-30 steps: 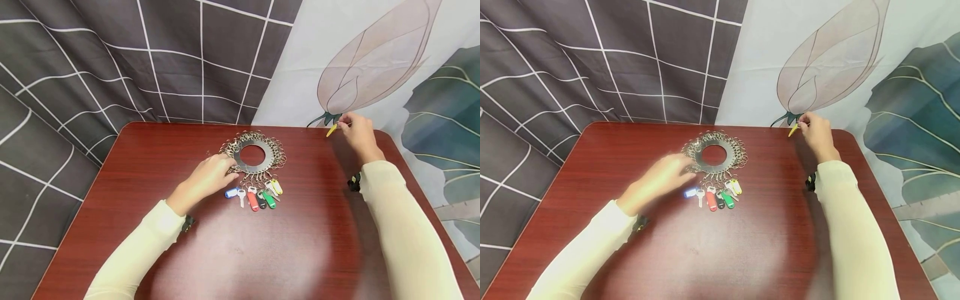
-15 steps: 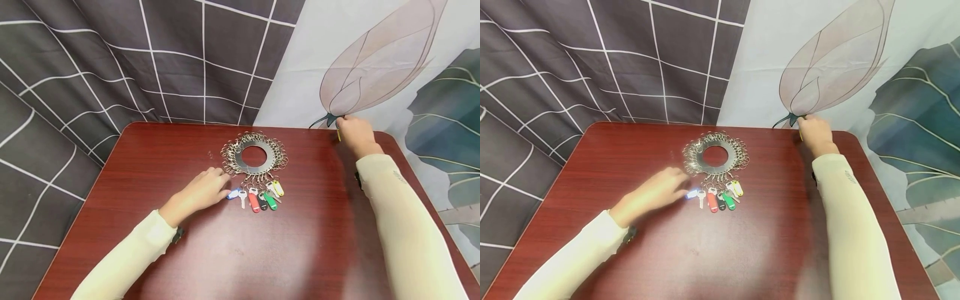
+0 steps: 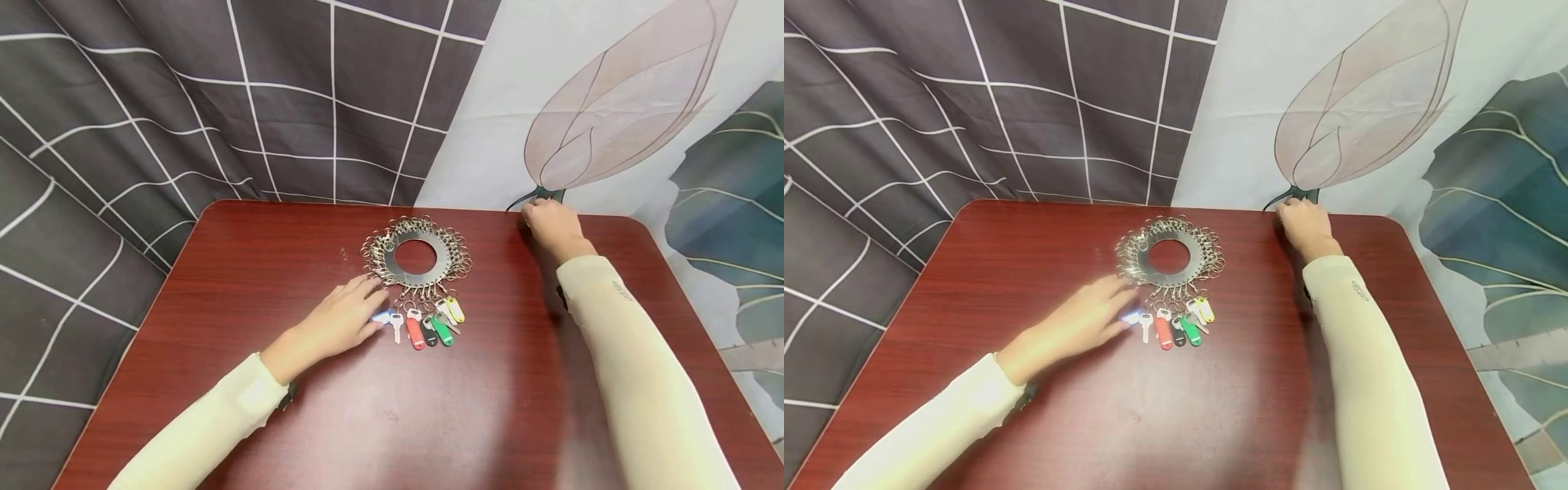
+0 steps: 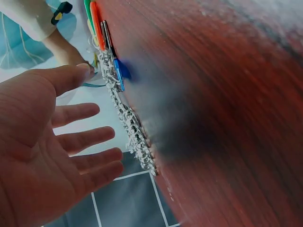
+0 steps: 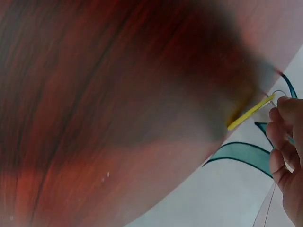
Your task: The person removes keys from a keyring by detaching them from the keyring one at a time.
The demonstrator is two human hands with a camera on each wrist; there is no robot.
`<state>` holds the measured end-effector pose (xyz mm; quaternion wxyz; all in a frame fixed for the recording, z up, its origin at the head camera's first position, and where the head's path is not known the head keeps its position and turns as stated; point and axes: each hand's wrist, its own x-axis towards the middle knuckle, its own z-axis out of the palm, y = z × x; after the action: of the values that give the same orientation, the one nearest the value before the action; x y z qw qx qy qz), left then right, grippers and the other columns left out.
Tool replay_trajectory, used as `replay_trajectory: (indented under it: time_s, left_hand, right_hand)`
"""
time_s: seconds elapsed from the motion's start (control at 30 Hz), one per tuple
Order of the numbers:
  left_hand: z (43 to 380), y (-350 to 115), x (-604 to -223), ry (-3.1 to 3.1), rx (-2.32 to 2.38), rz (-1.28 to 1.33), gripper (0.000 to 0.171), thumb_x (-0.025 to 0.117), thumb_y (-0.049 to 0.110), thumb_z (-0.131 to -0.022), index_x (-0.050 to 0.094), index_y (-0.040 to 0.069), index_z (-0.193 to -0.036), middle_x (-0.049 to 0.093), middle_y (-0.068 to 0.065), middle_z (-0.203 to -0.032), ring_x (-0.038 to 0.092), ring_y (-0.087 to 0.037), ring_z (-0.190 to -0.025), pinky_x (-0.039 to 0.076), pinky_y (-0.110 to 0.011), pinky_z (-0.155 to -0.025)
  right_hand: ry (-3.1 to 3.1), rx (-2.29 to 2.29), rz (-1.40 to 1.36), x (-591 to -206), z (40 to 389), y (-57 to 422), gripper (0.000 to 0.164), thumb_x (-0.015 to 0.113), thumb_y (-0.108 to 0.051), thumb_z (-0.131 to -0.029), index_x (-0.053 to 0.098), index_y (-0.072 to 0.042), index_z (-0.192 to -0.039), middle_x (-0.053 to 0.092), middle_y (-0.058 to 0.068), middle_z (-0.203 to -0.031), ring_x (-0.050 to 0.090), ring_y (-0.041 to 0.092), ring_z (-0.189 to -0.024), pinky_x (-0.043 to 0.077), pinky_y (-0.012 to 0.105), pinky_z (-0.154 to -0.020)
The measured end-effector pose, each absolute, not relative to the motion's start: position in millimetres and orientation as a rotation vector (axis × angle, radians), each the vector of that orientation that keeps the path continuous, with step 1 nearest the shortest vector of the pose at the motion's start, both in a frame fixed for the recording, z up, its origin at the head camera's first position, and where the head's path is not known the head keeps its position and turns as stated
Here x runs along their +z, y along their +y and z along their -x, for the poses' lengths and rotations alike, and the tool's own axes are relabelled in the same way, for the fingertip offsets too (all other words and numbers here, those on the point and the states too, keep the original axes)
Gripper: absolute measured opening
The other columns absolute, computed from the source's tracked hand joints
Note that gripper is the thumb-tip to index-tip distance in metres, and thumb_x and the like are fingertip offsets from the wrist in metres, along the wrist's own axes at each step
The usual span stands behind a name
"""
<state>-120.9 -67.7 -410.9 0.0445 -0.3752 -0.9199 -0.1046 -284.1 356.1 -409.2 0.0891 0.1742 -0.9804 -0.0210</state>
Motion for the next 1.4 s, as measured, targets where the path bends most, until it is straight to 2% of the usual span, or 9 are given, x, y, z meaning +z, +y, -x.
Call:
replay_trajectory:
  time_s: [0.27,0.37,0.5,0.67,0.9,1.2,1.4]
  left_hand:
    - [124,-66,-410,-2.825,-0.368,1.135,0.054,0.067,0.035,-0.088,0.055,0.007,-0.132,0.054,-0.016,-0.135,0.046,-0.037,-0.126,0.046,-0.054,-0.097]
    - [127,-65,-409,-2.822,-0.38,1.131,0.055,0.067,0.035,-0.089,0.054,0.006,-0.133,0.056,-0.016,-0.133,0.047,-0.035,-0.126,0.047,-0.054,-0.096]
    - [131,-63,-406,-2.821,-0.415,1.119,0.054,0.067,0.034,-0.089,0.055,0.007,-0.133,0.057,-0.015,-0.131,0.049,-0.033,-0.124,0.047,-0.053,-0.096]
    - [135,-62,-402,-2.826,-0.424,1.088,0.051,0.066,0.033,-0.089,0.056,0.005,-0.131,0.058,-0.015,-0.13,0.05,-0.032,-0.123,0.046,-0.052,-0.098]
    - [141,-55,-397,-2.88,-0.447,1.035,0.053,0.062,0.037,-0.092,0.055,0.005,-0.133,0.056,-0.015,-0.135,0.047,-0.031,-0.127,0.043,-0.051,-0.103]
    - [147,-48,-394,-2.937,-0.512,0.984,0.052,0.061,0.038,-0.093,0.054,0.008,-0.134,0.056,-0.012,-0.134,0.048,-0.029,-0.126,0.042,-0.049,-0.105]
    - [148,-43,-395,-2.961,-0.544,0.961,0.05,0.06,0.039,-0.093,0.054,0.009,-0.134,0.058,-0.008,-0.133,0.048,-0.026,-0.125,0.041,-0.046,-0.106]
  right_hand:
    - [-2.971,-0.011,-0.41,-415,283,350,0.005,0.059,-0.003,-0.09,0.062,-0.004,-0.086,0.062,0.021,-0.09,0.058,0.042,-0.083,0.052,0.061,-0.066]
    - [-2.975,0.02,-0.406,-415,279,348,0.005,0.06,-0.003,-0.089,0.063,-0.002,-0.094,0.061,0.024,-0.093,0.057,0.045,-0.087,0.051,0.063,-0.071]
    - [-2.953,0.15,-0.451,-414,273,344,0.019,0.06,-0.003,-0.087,0.062,0.002,-0.105,0.059,0.027,-0.102,0.054,0.049,-0.096,0.047,0.064,-0.081]
    - [-2.914,0.404,-0.52,-413,262,326,0.024,0.06,-0.008,-0.089,0.061,0.003,-0.11,0.058,0.026,-0.11,0.053,0.045,-0.106,0.044,0.06,-0.092]
    - [-2.816,0.708,-0.641,-409,239,295,0.019,0.064,-0.011,-0.089,0.065,-0.001,-0.105,0.061,0.017,-0.098,0.061,0.031,-0.089,0.051,0.05,-0.08]
    - [-2.76,0.794,-0.881,-416,208,265,0.013,0.065,-0.011,-0.087,0.067,-0.006,-0.099,0.063,0.007,-0.095,0.057,0.021,-0.081,0.051,0.041,-0.07]
    - [-2.79,0.813,-1.099,-421,188,252,0.013,0.068,-0.019,-0.086,0.069,-0.013,-0.097,0.061,0.001,-0.096,0.055,0.015,-0.082,0.049,0.039,-0.072]
